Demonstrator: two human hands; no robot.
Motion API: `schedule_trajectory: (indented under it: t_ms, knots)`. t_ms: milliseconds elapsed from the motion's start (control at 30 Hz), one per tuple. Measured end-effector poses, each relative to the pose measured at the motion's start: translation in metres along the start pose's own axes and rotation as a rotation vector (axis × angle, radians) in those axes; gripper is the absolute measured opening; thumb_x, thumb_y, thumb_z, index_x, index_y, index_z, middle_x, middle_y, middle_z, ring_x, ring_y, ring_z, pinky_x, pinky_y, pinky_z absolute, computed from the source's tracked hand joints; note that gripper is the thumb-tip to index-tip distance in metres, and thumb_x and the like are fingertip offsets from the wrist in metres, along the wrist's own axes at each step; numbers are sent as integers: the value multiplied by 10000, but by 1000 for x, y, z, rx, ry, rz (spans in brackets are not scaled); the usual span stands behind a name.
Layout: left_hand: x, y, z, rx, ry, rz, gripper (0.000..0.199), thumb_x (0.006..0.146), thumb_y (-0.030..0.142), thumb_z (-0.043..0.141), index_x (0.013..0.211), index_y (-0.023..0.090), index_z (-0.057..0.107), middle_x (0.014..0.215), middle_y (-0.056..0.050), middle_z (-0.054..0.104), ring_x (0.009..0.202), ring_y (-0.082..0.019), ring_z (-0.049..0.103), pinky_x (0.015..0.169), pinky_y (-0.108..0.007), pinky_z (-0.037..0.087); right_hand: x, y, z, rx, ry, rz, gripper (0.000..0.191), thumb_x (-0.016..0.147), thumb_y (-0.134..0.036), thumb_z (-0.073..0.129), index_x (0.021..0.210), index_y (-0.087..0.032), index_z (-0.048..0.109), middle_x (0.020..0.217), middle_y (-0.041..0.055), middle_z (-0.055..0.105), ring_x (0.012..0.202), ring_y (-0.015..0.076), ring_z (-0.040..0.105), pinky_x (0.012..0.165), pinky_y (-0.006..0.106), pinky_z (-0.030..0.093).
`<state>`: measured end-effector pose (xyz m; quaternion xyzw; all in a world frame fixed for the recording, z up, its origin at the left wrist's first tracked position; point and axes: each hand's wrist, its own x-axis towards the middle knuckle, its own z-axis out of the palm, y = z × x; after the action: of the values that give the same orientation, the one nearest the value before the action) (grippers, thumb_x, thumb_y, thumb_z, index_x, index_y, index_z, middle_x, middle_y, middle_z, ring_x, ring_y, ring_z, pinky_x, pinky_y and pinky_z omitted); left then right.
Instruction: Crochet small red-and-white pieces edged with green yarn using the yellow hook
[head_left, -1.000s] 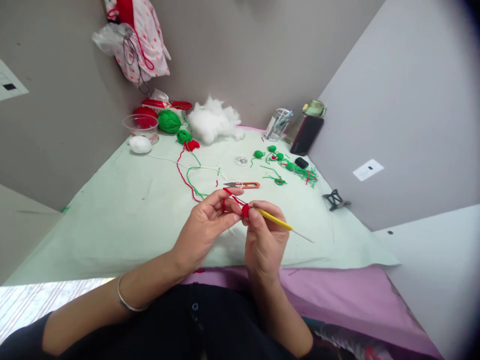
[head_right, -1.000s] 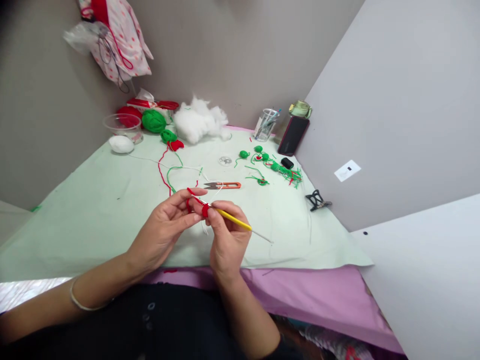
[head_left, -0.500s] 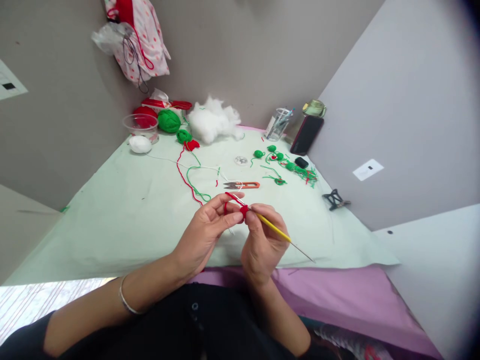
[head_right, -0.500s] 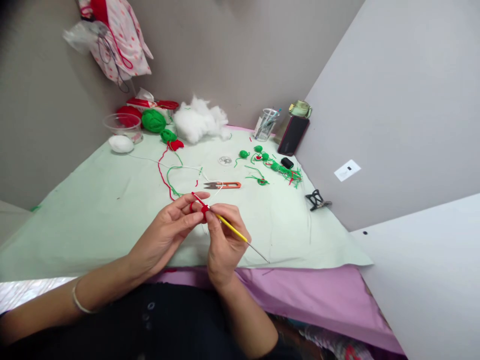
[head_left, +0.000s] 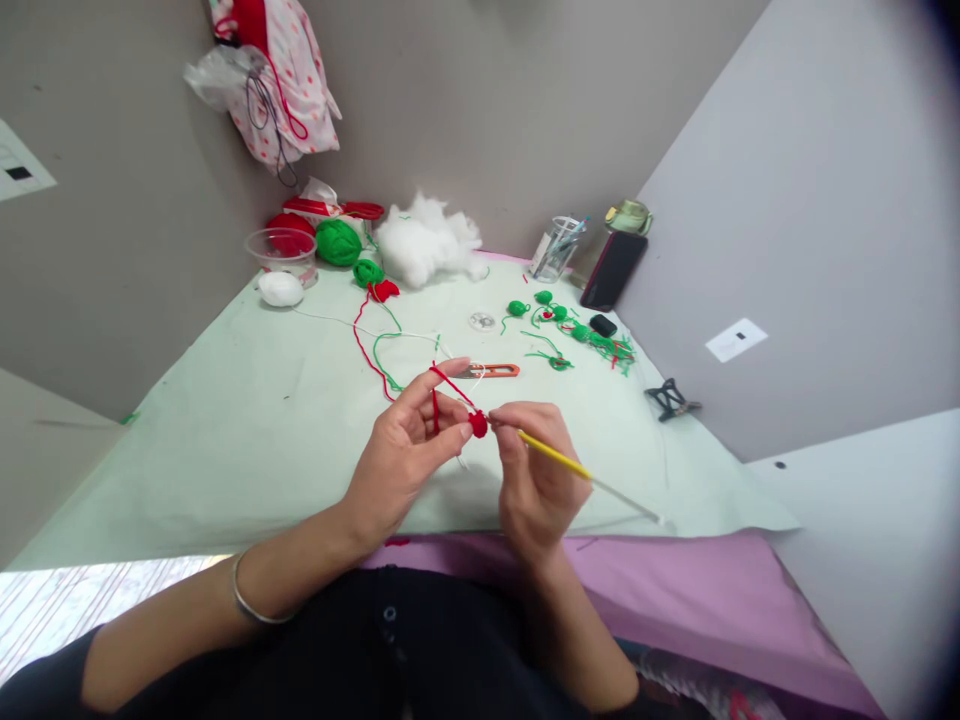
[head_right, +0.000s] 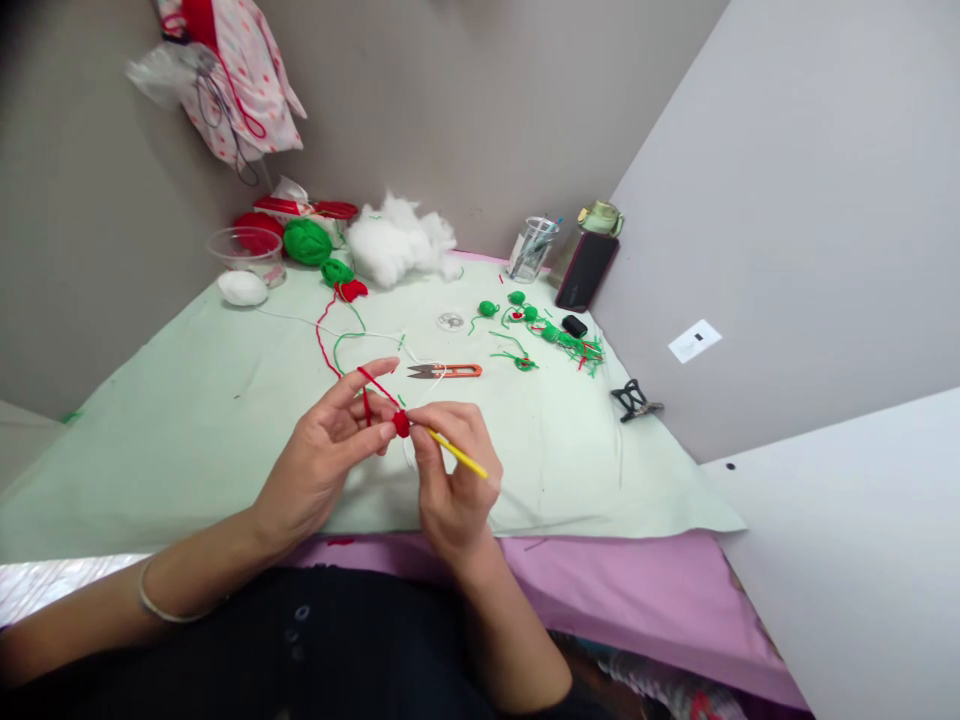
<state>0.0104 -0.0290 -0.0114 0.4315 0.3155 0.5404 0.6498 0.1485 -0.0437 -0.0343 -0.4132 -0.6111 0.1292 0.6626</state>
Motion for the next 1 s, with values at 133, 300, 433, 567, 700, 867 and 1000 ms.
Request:
schedule_trajectory:
  t_ms: [133,300,433,567,700,867,1000]
  knots:
    - [-1,2,1,-41,-1,-90,573,838,214,799,1390,244,647,827,22,648,809,-127,572,768,-249,441,-4,3,3,-182,51,-198,335,923,-138,702,1148,-375,777,1111,45,787,985,223,737,841,411,604]
    - [1,9,-2,-129,-67,-259,530,825,251,816,1343,251,702,878,7,654,808,-137,560,783,-278,423,2,0,0,194,18,105,163,984,-245,647,1026,-312,789,982,36,804,883,205,742,760,385,604]
    - [3,14,-6,-60,-99,-203,460,848,251,786,1304,247,731,860,-3,652,848,-165,562,784,-293,410,9,-1,-9,437,-63,339,154,998,-377,637,971,-278,751,924,24,800,693,157,693,667,337,576]
    - [4,18,-9,7,-103,-153,431,837,249,800,1264,229,751,816,12,609,810,-149,535,740,-271,399,10,-5,-16,433,-92,312,190,1031,-363,580,982,-259,731,923,26,794,679,149,708,672,330,582]
    - [3,16,-11,92,-97,-57,419,864,252,791,1280,247,740,819,19,617,810,-142,546,801,-266,441,3,-8,-18,150,-117,73,220,1040,-246,536,1093,-294,744,964,32,796,759,176,747,719,362,610]
    - [1,10,-10,154,-93,3,424,884,267,789,1301,252,716,809,20,651,821,-155,610,854,-289,485,-11,2,-16,-146,-136,-323,401,964,-133,617,1305,-335,681,1154,69,799,990,221,771,787,384,648]
    - [0,9,-11,342,-80,182,364,908,225,759,1270,260,736,898,-10,709,1051,-208,664,1067,-352,449,-14,7,-14,-93,-87,-291,373,991,-153,582,1313,-321,666,1124,72,790,969,210,768,774,383,660]
